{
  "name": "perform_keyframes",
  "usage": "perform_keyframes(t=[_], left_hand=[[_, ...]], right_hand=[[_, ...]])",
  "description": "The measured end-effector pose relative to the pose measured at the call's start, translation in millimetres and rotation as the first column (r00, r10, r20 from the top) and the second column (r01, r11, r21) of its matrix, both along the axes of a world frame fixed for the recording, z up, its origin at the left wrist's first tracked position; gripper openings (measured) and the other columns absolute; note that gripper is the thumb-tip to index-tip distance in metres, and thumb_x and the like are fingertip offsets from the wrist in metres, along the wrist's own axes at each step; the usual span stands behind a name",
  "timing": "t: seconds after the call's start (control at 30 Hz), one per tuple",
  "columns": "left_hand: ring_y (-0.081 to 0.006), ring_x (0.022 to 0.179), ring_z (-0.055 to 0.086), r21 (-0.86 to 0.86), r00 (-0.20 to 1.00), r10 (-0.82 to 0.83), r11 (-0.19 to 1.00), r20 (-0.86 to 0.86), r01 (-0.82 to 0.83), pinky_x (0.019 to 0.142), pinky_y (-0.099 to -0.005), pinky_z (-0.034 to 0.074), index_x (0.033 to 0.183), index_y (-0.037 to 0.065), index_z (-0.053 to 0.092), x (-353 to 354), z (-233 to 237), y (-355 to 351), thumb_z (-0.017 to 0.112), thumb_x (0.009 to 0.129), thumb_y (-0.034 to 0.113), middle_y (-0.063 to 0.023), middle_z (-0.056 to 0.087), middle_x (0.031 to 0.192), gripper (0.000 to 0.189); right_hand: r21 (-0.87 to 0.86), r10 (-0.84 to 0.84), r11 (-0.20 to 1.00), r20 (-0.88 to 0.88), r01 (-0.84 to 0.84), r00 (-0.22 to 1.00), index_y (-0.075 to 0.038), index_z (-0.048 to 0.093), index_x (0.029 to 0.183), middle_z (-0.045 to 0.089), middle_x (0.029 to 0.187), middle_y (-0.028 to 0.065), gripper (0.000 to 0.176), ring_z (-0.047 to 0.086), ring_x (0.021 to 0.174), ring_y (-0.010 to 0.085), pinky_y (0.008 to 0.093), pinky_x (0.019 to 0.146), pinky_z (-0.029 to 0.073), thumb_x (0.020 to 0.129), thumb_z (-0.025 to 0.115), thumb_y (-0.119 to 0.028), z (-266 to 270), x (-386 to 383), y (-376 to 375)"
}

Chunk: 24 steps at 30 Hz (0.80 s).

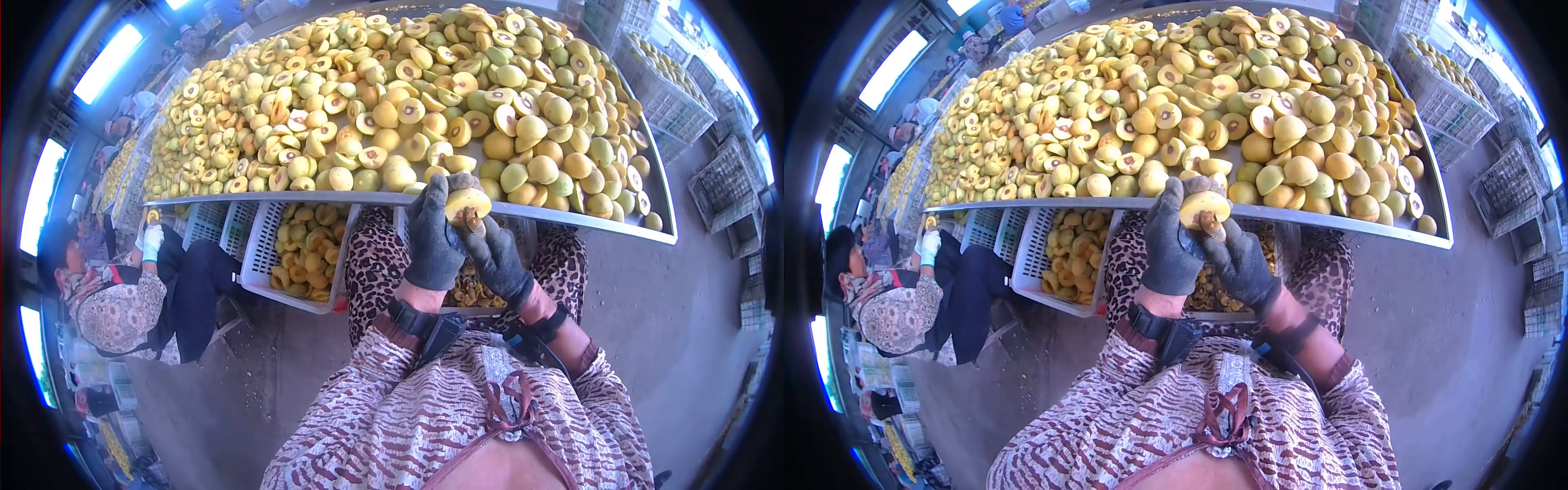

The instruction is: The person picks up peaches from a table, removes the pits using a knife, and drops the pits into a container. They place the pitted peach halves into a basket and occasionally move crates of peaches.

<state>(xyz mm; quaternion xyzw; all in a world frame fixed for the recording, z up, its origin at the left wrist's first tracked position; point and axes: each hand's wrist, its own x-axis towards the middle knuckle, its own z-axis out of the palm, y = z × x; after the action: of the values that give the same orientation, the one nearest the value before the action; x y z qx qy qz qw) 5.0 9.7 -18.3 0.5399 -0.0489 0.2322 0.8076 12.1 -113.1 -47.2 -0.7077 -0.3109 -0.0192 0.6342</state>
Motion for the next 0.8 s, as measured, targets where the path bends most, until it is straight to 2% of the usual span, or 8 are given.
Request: perform_keyframes(t=[0.07,0.27,0.4,0.47,0.6,0.67,0.73,0.8], left_hand=[[-0.0208,0.096,0.064,-0.149,0.984,-0.138,0.982,-0.116,0.12,0.087,-0.0328,0.054,0.104,-0.004,0.061,4,-3,0,0.037,0.106,0.031,-0.0137,0.065,0.103,0.043],[-0.0187,0.08,0.066,0.124,0.993,0.034,0.992,-0.114,-0.02,0.076,-0.0305,0.055,0.094,-0.003,0.066,-4,5,-12,0.044,0.103,0.035,-0.0115,0.068,0.089,0.045],[-0.0181,0.071,0.066,-0.057,0.973,-0.12,0.992,-0.199,0.111,0.067,-0.0286,0.054,0.086,-0.001,0.068,-10,6,-13,0.049,0.101,0.038,-0.0111,0.069,0.08,0.046],[-0.0194,0.071,0.066,-0.068,0.956,-0.201,0.979,-0.215,0.19,0.066,-0.0299,0.054,0.084,0.001,0.066,-13,2,-5,0.049,0.101,0.04,-0.0117,0.068,0.08,0.046],[-0.0245,0.075,0.066,-0.369,0.858,-0.483,0.84,-0.176,0.398,0.067,-0.0365,0.057,0.082,0.006,0.06,-25,-4,14,0.047,0.1,0.048,-0.0136,0.065,0.083,0.047],[-0.025,0.079,0.066,-0.334,0.913,-0.377,0.89,-0.159,0.309,0.069,-0.0377,0.057,0.083,0.007,0.06,-38,1,35,0.044,0.1,0.049,-0.0142,0.064,0.087,0.048],[-0.0283,0.081,0.063,-0.536,0.94,-0.272,0.835,-0.203,0.126,0.072,-0.0423,0.058,0.088,0.006,0.057,-51,-12,85,0.043,0.1,0.051,-0.0127,0.061,0.078,0.048],[-0.0272,0.079,0.064,-0.268,0.946,0.084,0.948,-0.314,-0.173,0.076,-0.0393,0.055,0.088,0.005,0.063,-68,-13,130,0.048,0.1,0.044,-0.0127,0.065,0.089,0.043]], right_hand=[[-0.021,0.009,1.0,0.006,-0.009,1.0,0.003,0.057,0.112,0.067,0.088,0.0205,0.027,0.068,0.082,0.0354,0.0388,0.07,0.05,0.099,0.05,-0.02,-3,1,-4],[-0.01,0.094,0.995,-0.124,-0.096,0.988,0.004,0.056,0.111,0.063,0.082,0.0144,0.03,0.057,0.073,0.0184,0.036,0.067,0.047,0.1,0.05,-0.024,-16,-5,-10],[0.197,0.31,0.951,-0.574,-0.24,0.758,-0.004,0.059,0.102,0.054,0.075,-0.0031,0.032,0.043,0.062,0.0055,0.0235,0.054,0.035,0.101,0.05,-0.034,-15,-23,-20],[0.593,0.637,0.766,-0.653,-0.248,0.408,-0.009,0.054,0.092,0.046,0.063,-0.0037,0.032,0.037,0.042,0.0056,0.0215,0.038,0.032,0.099,0.053,-0.04,-21,-28,-22],[0.525,0.653,0.755,-0.659,-0.392,0.375,-0.01,0.056,0.095,0.046,0.067,-0.0059,0.034,0.042,0.054,0.0036,0.0183,0.048,0.035,0.096,0.059,-0.044,-3,-29,-19],[0.236,0.623,0.743,-0.585,-0.627,0.518,-0.002,0.057,0.125,0.048,0.078,-0.0069,0.04,0.041,0.069,0.0029,0.0208,0.058,0.036,0.099,0.056,-0.033,6,-29,-9],[0.209,0.7,0.704,-0.367,-0.679,0.613,-0.001,0.059,0.117,0.048,0.078,-0.0078,0.035,0.04,0.07,0.0042,0.0223,0.059,0.037,0.099,0.055,-0.03,14,-26,-10],[0.343,0.642,0.752,-0.575,-0.563,0.507,-0.002,0.06,0.098,0.058,0.074,-0.0044,0.029,0.051,0.062,0.0137,0.0322,0.059,0.044,0.098,0.056,-0.031,-35,-20,-5]])
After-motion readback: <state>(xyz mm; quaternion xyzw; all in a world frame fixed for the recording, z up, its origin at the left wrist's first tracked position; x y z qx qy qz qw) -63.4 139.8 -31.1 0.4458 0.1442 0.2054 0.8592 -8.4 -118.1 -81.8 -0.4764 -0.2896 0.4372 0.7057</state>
